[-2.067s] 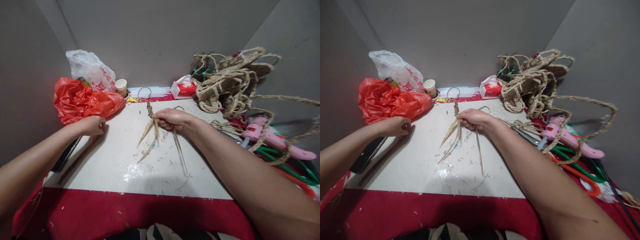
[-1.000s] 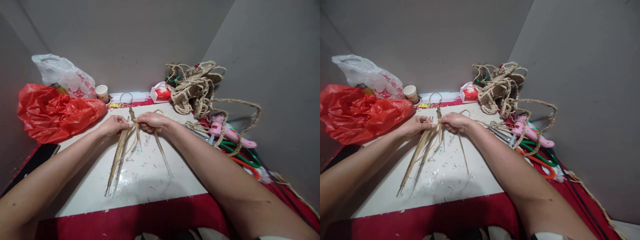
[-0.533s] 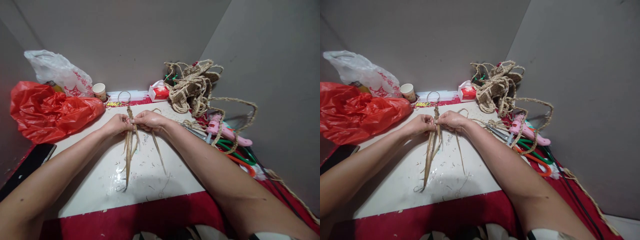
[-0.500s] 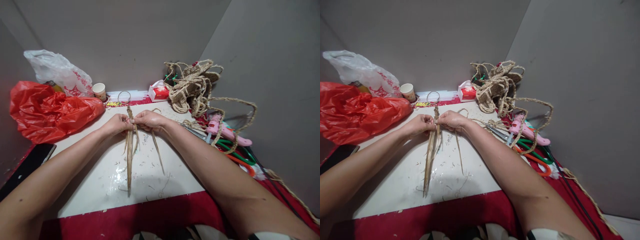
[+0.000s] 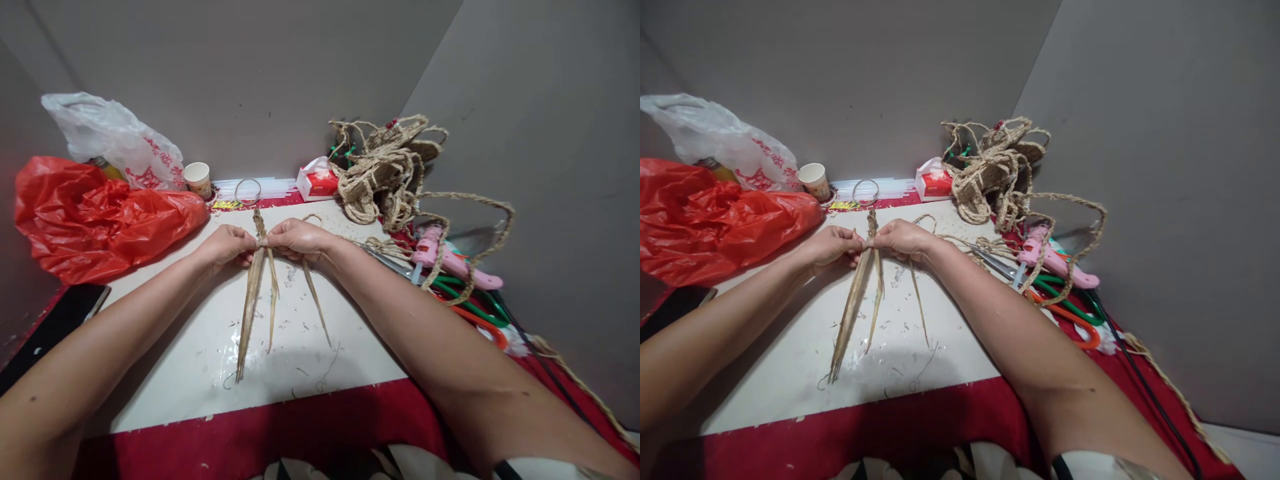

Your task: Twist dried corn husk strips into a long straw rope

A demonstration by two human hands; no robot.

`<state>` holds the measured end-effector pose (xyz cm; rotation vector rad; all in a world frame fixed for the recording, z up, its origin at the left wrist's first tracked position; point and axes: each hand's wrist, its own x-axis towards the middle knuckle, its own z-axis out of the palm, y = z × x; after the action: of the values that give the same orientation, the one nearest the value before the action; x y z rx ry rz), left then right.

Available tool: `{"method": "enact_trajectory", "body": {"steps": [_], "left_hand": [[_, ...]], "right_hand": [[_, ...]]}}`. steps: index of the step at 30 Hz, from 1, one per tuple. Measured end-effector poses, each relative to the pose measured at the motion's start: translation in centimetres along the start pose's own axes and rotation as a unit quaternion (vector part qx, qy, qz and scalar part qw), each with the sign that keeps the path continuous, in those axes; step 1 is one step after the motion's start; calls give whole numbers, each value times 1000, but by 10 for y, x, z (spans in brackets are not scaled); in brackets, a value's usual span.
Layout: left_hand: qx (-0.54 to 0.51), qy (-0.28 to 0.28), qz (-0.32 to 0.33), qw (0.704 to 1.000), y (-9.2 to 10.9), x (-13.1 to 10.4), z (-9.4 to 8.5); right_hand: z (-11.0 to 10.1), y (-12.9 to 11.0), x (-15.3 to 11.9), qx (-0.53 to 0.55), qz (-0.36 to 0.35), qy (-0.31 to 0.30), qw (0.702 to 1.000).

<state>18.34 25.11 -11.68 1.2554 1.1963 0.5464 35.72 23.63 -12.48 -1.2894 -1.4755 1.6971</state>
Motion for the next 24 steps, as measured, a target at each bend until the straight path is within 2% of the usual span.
{"method": "enact_trajectory", "body": {"steps": [5, 11, 14, 17, 20, 23, 24], "left_hand": [[8, -1, 46, 999, -2, 0, 5], [60, 41, 158, 985, -6, -7, 11], [75, 42, 215, 973, -1, -14, 13], [58, 42, 276, 958, 16, -28, 15], [26, 66, 301, 951, 43, -53, 11], [-3, 54, 279, 959, 69, -86, -14], [18, 80, 266, 960, 76, -96, -28]], "right_hand": [[2, 0, -1, -23, -11, 34, 999], [2, -4, -1, 4, -23, 28, 999], [3, -6, -2, -36, -2, 59, 998], [4, -6, -3, -77, 11, 87, 993], [3, -5, -4, -56, 0, 73, 996], [3, -4, -4, -53, 7, 69, 996], [3, -4, -4, -58, 9, 69, 996]]}}
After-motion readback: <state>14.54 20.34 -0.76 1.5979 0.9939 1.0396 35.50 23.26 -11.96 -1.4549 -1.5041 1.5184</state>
